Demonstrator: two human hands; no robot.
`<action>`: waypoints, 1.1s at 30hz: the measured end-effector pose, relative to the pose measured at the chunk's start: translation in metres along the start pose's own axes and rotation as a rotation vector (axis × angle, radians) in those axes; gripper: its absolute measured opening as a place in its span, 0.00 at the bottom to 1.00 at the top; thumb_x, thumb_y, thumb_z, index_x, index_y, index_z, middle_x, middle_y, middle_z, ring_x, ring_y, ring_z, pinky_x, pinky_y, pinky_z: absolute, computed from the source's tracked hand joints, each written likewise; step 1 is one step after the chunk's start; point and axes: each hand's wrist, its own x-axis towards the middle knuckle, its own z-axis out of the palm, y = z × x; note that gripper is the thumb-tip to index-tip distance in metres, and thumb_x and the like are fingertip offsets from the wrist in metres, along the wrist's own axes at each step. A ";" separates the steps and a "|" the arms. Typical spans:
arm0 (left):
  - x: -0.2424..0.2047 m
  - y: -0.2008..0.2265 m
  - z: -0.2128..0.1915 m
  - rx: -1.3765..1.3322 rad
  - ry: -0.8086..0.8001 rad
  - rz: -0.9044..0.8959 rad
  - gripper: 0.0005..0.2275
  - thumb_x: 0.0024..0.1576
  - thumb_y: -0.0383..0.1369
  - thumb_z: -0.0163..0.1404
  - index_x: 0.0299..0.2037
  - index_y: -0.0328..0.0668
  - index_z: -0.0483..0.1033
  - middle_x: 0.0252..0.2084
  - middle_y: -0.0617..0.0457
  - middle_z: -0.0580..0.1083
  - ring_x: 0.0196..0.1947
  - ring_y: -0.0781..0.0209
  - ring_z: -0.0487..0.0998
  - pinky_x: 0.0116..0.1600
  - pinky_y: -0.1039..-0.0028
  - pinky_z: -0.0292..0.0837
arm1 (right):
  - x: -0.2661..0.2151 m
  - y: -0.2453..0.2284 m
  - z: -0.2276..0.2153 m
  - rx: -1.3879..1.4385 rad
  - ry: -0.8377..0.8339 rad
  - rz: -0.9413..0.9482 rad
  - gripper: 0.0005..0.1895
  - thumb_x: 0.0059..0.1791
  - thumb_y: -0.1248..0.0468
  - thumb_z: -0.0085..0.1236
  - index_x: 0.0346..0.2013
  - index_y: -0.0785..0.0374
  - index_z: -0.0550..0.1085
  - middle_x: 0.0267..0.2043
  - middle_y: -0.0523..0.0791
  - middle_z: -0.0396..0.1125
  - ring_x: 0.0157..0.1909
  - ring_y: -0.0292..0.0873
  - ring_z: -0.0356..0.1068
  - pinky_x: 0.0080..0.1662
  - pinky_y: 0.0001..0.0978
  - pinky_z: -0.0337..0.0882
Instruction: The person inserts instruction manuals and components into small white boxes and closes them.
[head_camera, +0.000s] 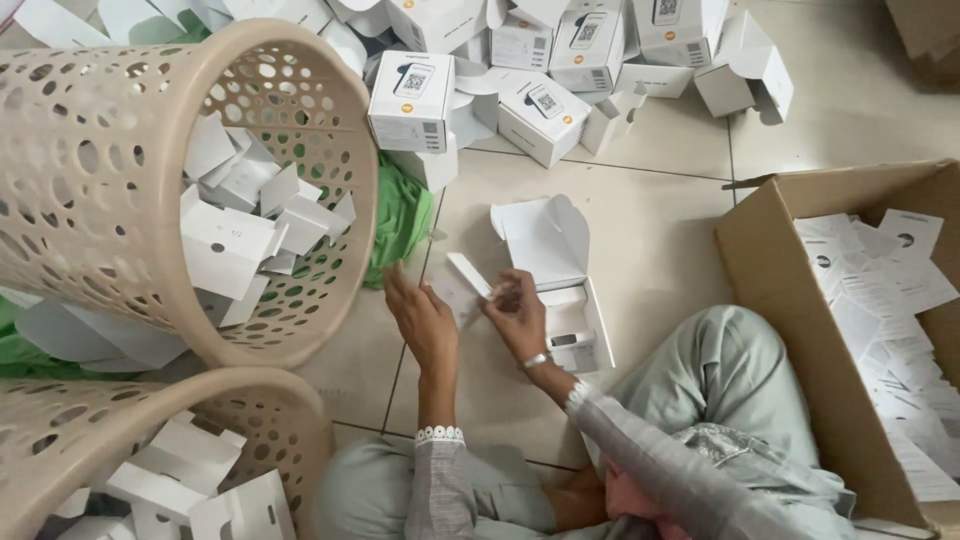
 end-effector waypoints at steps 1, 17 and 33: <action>-0.001 0.004 0.000 -0.003 0.000 0.003 0.20 0.66 0.27 0.42 0.67 0.26 0.60 0.69 0.27 0.59 0.69 0.31 0.62 0.66 0.51 0.63 | -0.009 -0.002 -0.016 0.000 0.004 -0.002 0.27 0.44 0.69 0.68 0.54 0.62 0.66 0.38 0.42 0.69 0.37 0.35 0.71 0.40 0.27 0.76; -0.073 0.057 0.028 -0.322 -0.523 0.199 0.10 0.56 0.37 0.59 0.34 0.35 0.81 0.31 0.45 0.80 0.36 0.50 0.82 0.40 0.64 0.76 | -0.069 0.040 -0.178 0.396 0.037 0.299 0.16 0.53 0.61 0.57 0.51 0.67 0.68 0.38 0.43 0.66 0.34 0.37 0.72 0.39 0.35 0.80; -0.024 0.077 0.104 -0.970 -0.561 -0.305 0.09 0.60 0.35 0.59 0.35 0.37 0.76 0.20 0.65 0.69 0.20 0.79 0.60 0.25 0.82 0.51 | 0.037 0.004 -0.193 0.228 -0.365 0.152 0.19 0.58 0.52 0.43 0.57 0.61 0.68 0.53 0.45 0.67 0.54 0.39 0.66 0.57 0.33 0.66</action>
